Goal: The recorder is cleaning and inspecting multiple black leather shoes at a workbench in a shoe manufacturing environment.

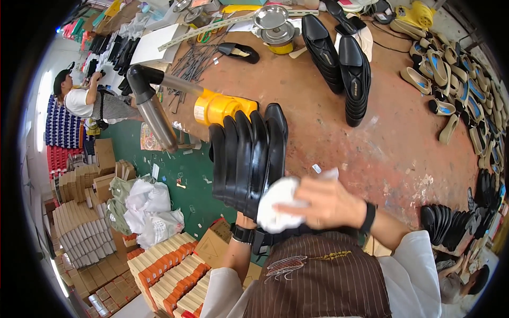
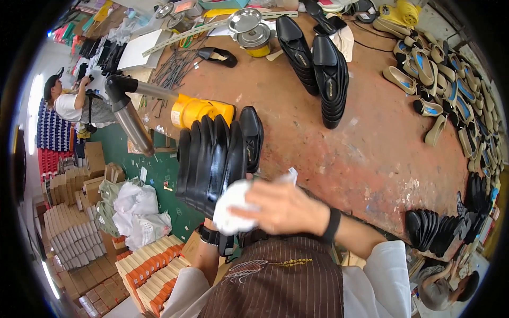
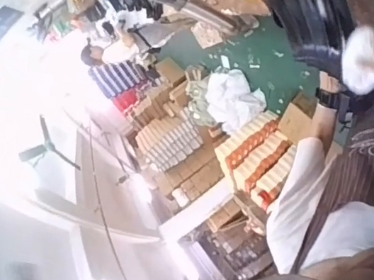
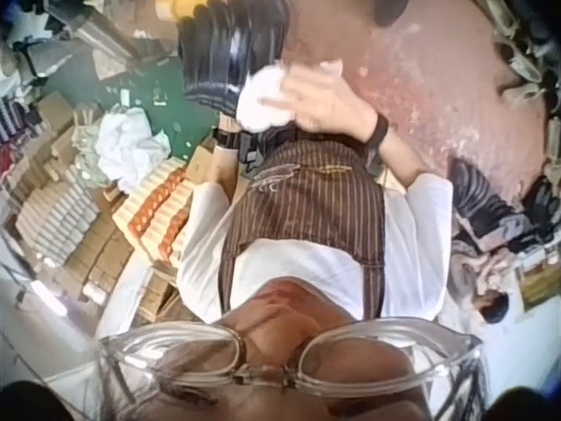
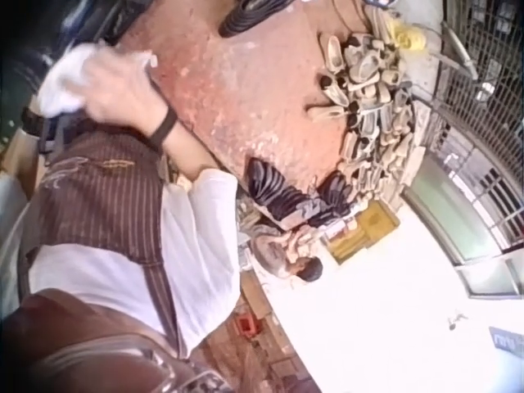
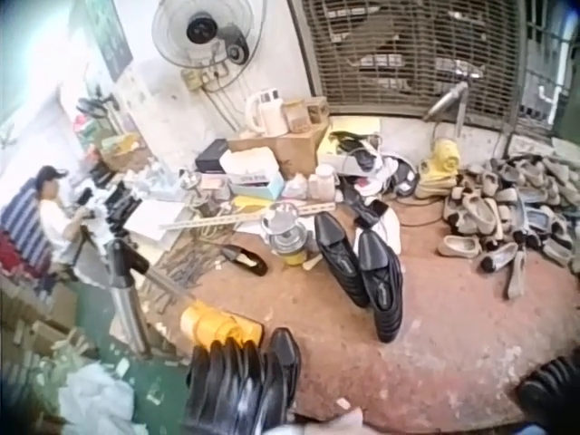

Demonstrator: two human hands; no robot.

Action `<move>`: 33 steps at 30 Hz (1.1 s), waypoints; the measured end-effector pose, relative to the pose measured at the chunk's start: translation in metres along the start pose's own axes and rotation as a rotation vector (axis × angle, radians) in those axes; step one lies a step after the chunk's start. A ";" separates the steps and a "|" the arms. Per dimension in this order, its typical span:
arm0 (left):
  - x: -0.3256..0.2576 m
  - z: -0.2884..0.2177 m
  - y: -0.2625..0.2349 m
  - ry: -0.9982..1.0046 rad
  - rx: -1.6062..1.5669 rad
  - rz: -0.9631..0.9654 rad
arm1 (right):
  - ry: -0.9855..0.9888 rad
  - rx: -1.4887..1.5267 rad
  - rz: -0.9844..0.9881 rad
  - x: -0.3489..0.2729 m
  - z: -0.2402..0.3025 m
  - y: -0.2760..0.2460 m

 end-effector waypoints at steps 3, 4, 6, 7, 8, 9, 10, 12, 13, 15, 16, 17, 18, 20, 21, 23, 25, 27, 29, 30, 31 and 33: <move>-0.018 0.009 -0.016 0.091 0.078 -0.141 | 0.259 -0.249 -0.078 -0.006 -0.079 -0.011; -0.024 0.012 -0.021 0.123 0.104 -0.185 | 0.352 -0.446 -0.128 -0.003 -0.098 -0.029; -0.039 0.008 -0.027 0.199 0.163 -0.280 | 0.390 -0.273 -0.316 -0.006 -0.114 -0.063; -0.047 0.004 -0.031 0.239 0.192 -0.328 | 0.427 -0.182 -0.400 -0.008 -0.112 -0.075; -0.055 0.000 -0.037 0.280 0.214 -0.376 | 0.464 -0.090 -0.475 -0.011 -0.108 -0.082; -0.055 -0.003 -0.013 0.158 0.439 -0.302 | 0.469 -0.090 -0.466 -0.013 -0.105 -0.085; -0.053 -0.010 0.003 0.154 0.429 -0.304 | 0.520 -0.038 -0.491 -0.020 -0.105 -0.088; -0.045 -0.017 0.026 0.056 1.130 -0.319 | 0.580 0.005 -0.505 -0.026 -0.099 -0.094; -0.044 -0.017 0.030 0.115 1.206 -0.326 | 0.569 -0.039 -0.509 -0.025 -0.091 -0.097; -0.046 -0.011 0.026 0.141 1.311 -0.321 | 0.522 -0.128 -0.522 -0.019 -0.067 -0.097; -0.047 -0.008 0.026 0.178 1.425 -0.317 | 0.375 -0.239 -0.504 -0.017 -0.054 -0.090; -0.047 0.001 0.026 0.159 1.421 -0.332 | 0.344 -0.339 -0.405 -0.016 -0.039 -0.074; -0.049 0.011 0.022 0.143 1.413 -0.328 | 0.329 -0.367 -0.338 -0.017 -0.027 -0.046; -0.045 0.030 0.008 0.004 1.404 -0.357 | 0.381 -0.314 -0.059 -0.037 -0.014 0.015; -0.048 0.038 -0.001 -0.101 1.319 -0.424 | 0.345 -0.129 0.029 -0.042 -0.002 0.034; -0.051 0.038 0.003 0.053 1.301 -0.406 | 0.356 0.260 0.092 -0.050 0.011 0.030; -0.062 0.035 0.011 0.101 1.288 -0.417 | 0.366 0.458 -0.128 -0.051 0.003 -0.011; -0.062 0.035 0.016 0.159 1.380 -0.407 | 0.489 0.002 -0.308 -0.048 -0.013 -0.050; -0.061 0.040 0.018 0.166 1.512 -0.423 | 0.482 -0.215 -0.280 -0.051 -0.025 -0.042; -0.058 0.039 0.010 0.165 1.510 -0.409 | 0.494 -0.295 -0.092 -0.055 -0.023 -0.014; -0.059 0.039 0.000 0.118 1.538 -0.459 | 0.459 -0.081 0.010 -0.064 -0.011 0.011; -0.062 0.039 -0.015 0.108 1.535 -0.522 | 0.396 0.245 0.138 -0.070 0.012 0.031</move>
Point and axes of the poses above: each hand's wrist, its own x-axis towards the middle knuckle, its own y-axis out of the palm, z = x × y, the point moved 7 cm from there along x, towards the middle knuckle, and after that the axes turned 3 degrees about x, right-handed, at the moved point
